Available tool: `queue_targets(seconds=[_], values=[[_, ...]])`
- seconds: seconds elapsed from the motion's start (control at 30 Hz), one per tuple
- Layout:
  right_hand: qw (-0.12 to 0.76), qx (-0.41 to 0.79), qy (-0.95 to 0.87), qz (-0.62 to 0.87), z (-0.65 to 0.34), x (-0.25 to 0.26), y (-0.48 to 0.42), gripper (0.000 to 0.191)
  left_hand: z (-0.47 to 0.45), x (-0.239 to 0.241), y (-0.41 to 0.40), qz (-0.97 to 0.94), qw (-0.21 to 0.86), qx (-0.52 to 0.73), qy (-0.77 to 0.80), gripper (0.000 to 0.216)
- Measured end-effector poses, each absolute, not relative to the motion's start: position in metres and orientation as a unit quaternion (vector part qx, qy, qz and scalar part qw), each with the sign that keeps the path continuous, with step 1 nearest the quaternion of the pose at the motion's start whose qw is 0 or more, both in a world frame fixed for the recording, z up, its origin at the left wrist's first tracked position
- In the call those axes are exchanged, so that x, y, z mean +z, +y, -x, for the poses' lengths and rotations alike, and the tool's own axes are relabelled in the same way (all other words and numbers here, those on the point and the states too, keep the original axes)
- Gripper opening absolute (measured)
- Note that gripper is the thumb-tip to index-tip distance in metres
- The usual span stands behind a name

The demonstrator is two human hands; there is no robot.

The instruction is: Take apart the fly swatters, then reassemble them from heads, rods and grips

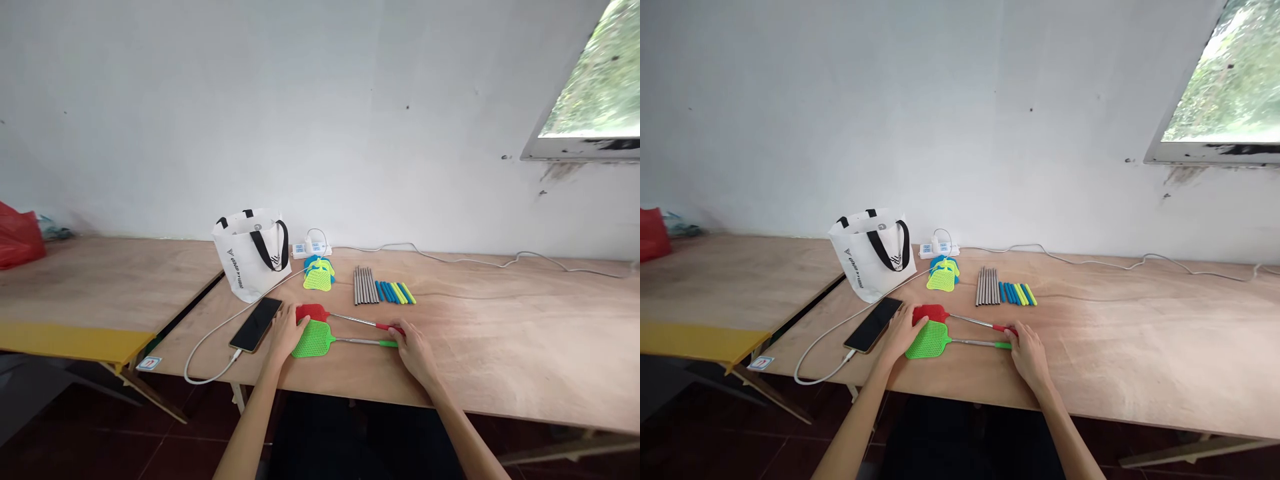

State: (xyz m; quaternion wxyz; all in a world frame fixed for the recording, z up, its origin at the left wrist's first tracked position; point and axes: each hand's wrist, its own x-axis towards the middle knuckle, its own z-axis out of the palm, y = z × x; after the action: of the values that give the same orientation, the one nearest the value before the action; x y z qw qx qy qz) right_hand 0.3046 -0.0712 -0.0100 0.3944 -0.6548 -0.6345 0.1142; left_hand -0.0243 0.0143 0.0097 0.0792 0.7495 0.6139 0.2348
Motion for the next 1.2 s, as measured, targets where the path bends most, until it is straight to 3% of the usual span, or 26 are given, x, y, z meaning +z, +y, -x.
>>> queue_targets(seconds=[0.3,0.63,0.93,1.2], values=[[0.418,0.140,-0.633,0.636,-0.308,-0.012,-0.070,0.032,0.024,0.007,0.014,-0.750,0.113,0.303,0.577,0.036],[0.440,0.163,-0.626,0.623,-0.310,-0.011,-0.068,0.034,0.019,0.013,0.011,-0.721,0.245,0.379,0.526,0.036],[0.448,0.171,-0.623,0.618,-0.309,-0.007,-0.070,0.034,0.013,0.023,0.011,-0.613,0.432,0.468,0.468,0.038],[0.451,0.196,-0.618,0.613,-0.309,-0.005,-0.070,0.038,0.008,0.025,0.016,-0.514,0.497,0.557,0.423,0.041]])
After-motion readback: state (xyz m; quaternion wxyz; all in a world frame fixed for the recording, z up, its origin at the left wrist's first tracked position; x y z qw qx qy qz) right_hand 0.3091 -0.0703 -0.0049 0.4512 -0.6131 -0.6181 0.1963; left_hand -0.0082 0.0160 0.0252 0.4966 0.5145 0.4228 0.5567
